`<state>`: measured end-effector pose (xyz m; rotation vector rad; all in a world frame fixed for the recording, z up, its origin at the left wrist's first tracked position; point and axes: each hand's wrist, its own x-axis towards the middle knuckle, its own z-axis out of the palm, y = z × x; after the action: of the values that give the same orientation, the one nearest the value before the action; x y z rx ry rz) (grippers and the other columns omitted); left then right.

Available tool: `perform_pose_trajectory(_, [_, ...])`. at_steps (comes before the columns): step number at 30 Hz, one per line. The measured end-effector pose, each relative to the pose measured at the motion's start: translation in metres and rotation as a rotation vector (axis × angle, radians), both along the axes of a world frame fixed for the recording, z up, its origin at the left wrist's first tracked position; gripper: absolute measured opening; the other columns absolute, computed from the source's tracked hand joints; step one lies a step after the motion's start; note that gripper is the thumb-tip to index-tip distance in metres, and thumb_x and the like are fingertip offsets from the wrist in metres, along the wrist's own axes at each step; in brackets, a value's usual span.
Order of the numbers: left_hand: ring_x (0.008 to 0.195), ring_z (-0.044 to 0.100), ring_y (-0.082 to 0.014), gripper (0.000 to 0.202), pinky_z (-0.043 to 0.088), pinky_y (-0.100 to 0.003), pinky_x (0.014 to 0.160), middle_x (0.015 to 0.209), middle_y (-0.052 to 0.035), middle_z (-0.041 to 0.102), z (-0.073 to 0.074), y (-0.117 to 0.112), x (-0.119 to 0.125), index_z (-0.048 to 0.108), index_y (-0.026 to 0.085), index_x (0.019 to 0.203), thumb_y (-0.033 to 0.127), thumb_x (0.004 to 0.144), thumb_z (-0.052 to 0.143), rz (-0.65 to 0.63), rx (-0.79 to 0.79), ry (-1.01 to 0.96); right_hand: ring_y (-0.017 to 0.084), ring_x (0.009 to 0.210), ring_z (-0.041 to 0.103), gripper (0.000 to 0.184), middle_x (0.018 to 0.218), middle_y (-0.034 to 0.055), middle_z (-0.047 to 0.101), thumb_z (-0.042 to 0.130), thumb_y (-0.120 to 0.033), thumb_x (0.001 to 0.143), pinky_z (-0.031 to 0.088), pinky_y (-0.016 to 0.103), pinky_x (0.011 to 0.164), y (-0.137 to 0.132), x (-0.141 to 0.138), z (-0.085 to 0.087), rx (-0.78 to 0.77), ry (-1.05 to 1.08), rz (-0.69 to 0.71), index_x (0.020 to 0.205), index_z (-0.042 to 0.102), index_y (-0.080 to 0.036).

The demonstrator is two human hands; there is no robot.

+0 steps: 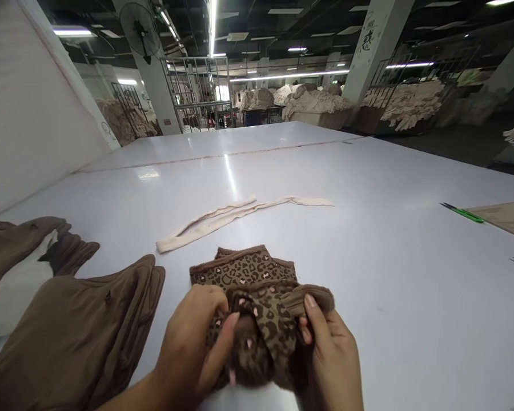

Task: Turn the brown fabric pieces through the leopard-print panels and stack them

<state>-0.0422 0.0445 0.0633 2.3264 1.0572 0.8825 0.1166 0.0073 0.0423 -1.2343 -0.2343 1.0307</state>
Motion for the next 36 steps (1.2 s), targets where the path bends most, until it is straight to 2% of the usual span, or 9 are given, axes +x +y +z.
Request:
perform_pose_trajectory(5, [0.070,0.048,-0.0176,0.028,0.032,-0.030,0.063,0.078,-0.0046,0.055,-0.006,0.001,0.020,0.046,0.018,0.077,0.044,0.087,0.044,-0.078,-0.291,-0.002,0.007,0.045,0.035,0.043,0.046,-0.0040,0.037,0.070,-0.047,0.069,0.037,0.017,0.043,-0.009,-0.018,0.004,0.073,0.122,0.097,0.051,0.045,-0.017])
perform_pose_trajectory(9, [0.063,0.040,-0.0122,0.036,0.032,-0.026,0.060,0.066,0.0006,0.044,-0.028,0.010,0.035,0.033,0.019,0.064,0.040,0.093,0.032,-0.047,-0.532,-0.278,0.004,0.041,0.025,0.043,0.045,-0.0061,0.034,0.074,-0.044,0.066,0.032,0.016,0.039,-0.009,-0.019,-0.003,0.085,0.213,0.169,0.052,0.045,-0.016])
perform_pose_trajectory(16, [0.056,0.032,-0.0100,0.039,0.026,-0.026,0.054,0.058,0.0027,0.034,-0.043,-0.003,0.027,0.027,0.019,0.058,0.038,0.092,0.032,-0.169,-0.625,-0.286,0.004,0.043,0.029,0.039,0.047,-0.0071,0.035,0.082,-0.033,0.057,0.034,0.012,0.039,-0.003,-0.003,0.008,0.127,0.076,-0.174,0.058,0.046,-0.018])
perform_pose_trajectory(19, [0.053,0.028,-0.0089,0.040,0.024,-0.024,0.050,0.056,0.0039,0.029,-0.035,-0.008,0.020,0.027,0.019,0.057,0.039,0.091,0.034,-0.276,-0.803,-0.278,0.005,0.043,0.029,0.032,0.048,-0.0066,0.033,0.078,-0.034,0.063,0.034,0.012,0.039,-0.004,0.002,0.007,0.149,0.046,-0.097,0.060,0.050,-0.018])
perform_pose_trajectory(21, [0.052,0.030,-0.0087,0.040,0.024,-0.024,0.049,0.055,0.0039,0.031,-0.021,0.000,0.013,0.031,0.018,0.056,0.039,0.089,0.039,-0.295,-0.774,-0.201,0.007,0.045,0.035,0.024,0.051,-0.0045,0.040,0.076,-0.034,0.065,0.038,0.015,0.041,-0.009,0.007,0.001,0.143,0.010,0.010,0.065,0.057,-0.020])
perform_pose_trajectory(25, [0.078,0.047,-0.0153,0.020,0.036,-0.027,0.071,0.081,-0.0022,0.053,0.011,0.030,0.006,0.051,0.017,0.079,0.036,0.083,0.051,-0.082,-0.307,-0.189,0.014,0.060,0.052,0.015,0.076,0.0043,0.059,0.068,-0.035,0.073,0.048,0.022,0.053,-0.019,0.020,-0.006,0.208,-0.192,0.176,0.083,0.069,-0.024])
perform_pose_trajectory(27, [0.086,0.048,-0.0176,0.022,0.037,-0.028,0.077,0.091,-0.0036,0.056,0.017,0.041,0.010,0.055,0.018,0.091,0.038,0.081,0.055,-0.192,-0.327,-0.128,0.015,0.063,0.054,0.015,0.075,0.0050,0.059,0.064,-0.035,0.076,0.048,0.022,0.054,-0.022,0.021,-0.004,0.275,-0.278,0.267,0.085,0.071,-0.025])
perform_pose_trajectory(30, [0.073,0.049,-0.0140,0.022,0.038,-0.024,0.065,0.077,-0.0004,0.056,0.011,0.043,0.022,0.058,0.017,0.080,0.037,0.083,0.051,-0.418,-0.639,-0.092,0.014,0.062,0.054,0.018,0.072,0.0030,0.059,0.066,-0.041,0.074,0.048,0.020,0.053,-0.023,0.011,0.002,0.229,-0.323,0.217,0.084,0.070,-0.026])
perform_pose_trajectory(36, [0.059,0.036,-0.0098,0.033,0.027,-0.024,0.055,0.059,0.0032,0.039,-0.010,0.028,0.032,0.034,0.017,0.058,0.032,0.085,0.044,-0.104,-0.558,-0.246,0.023,0.081,0.063,0.022,0.083,0.0040,0.069,0.069,-0.043,0.069,0.052,0.028,0.074,-0.027,0.000,-0.001,0.024,-0.770,0.142,0.082,0.072,-0.025])
